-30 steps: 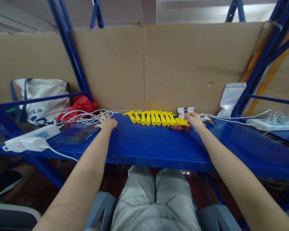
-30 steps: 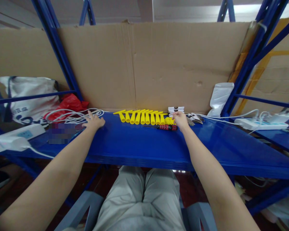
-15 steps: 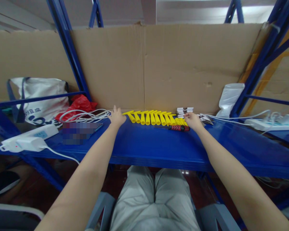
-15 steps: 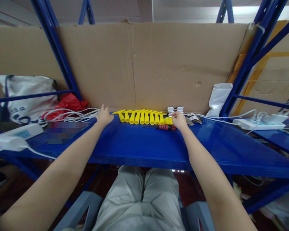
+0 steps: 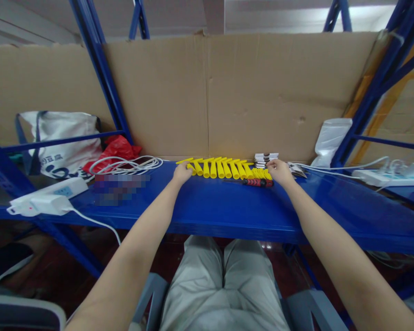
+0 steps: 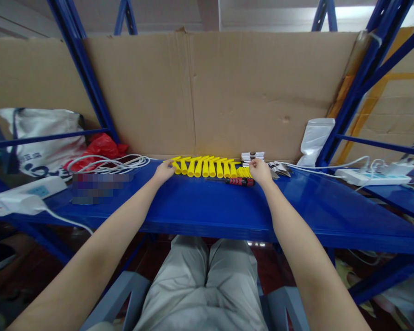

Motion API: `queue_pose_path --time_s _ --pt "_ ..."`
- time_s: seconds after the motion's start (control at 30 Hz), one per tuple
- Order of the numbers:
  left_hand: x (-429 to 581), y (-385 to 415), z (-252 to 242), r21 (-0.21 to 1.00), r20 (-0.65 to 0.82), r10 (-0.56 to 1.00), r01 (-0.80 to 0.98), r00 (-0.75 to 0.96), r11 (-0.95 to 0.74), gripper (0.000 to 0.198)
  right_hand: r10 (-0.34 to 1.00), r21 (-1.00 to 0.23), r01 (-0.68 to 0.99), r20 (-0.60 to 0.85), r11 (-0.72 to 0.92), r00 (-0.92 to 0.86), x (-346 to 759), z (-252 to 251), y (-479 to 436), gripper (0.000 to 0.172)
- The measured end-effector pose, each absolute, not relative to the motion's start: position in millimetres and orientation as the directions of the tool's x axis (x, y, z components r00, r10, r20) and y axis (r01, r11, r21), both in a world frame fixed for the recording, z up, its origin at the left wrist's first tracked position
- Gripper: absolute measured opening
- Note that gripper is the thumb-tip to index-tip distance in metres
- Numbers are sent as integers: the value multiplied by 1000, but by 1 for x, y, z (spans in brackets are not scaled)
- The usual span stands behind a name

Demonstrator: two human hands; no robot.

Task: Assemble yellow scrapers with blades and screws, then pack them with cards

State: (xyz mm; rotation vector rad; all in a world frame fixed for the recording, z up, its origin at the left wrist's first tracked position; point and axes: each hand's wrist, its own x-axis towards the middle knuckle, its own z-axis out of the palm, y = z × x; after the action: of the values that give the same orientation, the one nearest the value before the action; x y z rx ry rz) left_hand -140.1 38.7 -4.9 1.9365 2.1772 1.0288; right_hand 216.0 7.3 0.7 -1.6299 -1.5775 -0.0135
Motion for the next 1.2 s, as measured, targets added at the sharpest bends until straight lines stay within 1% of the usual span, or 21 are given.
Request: queue_pose_path --time_s 0.13,0.17,0.23,0.33,0.43,0.57,0.73,0.97,1.07,1.2 --pt "-135 39 -11 342 309 951 932 9 -120 48 824 -525 841 529 128 205 214 2 5 21" --pt "-135 40 -13 312 291 956 940 44 -138 51 828 -525 842 523 127 202 213 1 5 22" --pt "-135 41 -15 287 263 963 948 60 -137 54 834 -524 841 518 132 192 213 1 5 23" --pt "-137 41 -16 298 227 973 949 33 -101 55 834 -516 844 523 146 176 212 1 6 22" --pt "-137 40 -14 314 214 977 946 6 -75 50 838 -516 845 518 143 174 211 2 4 22" --pt "-138 37 -11 315 254 966 948 -45 -38 39 852 -522 842 496 136 169 209 2 4 21" --pt "-140 34 -8 341 323 939 940 -116 -1 22 844 -509 843 518 175 138 210 0 8 22" --pt "-142 35 -7 390 372 908 920 -192 34 13 859 -503 850 494 156 134 210 -1 7 22" --pt "-143 35 -7 418 364 901 906 -237 70 13 855 -499 850 503 171 123 211 -1 8 22" --pt "-142 34 -6 450 345 891 885 -295 118 25 855 -492 852 507 181 111 212 -2 10 22"
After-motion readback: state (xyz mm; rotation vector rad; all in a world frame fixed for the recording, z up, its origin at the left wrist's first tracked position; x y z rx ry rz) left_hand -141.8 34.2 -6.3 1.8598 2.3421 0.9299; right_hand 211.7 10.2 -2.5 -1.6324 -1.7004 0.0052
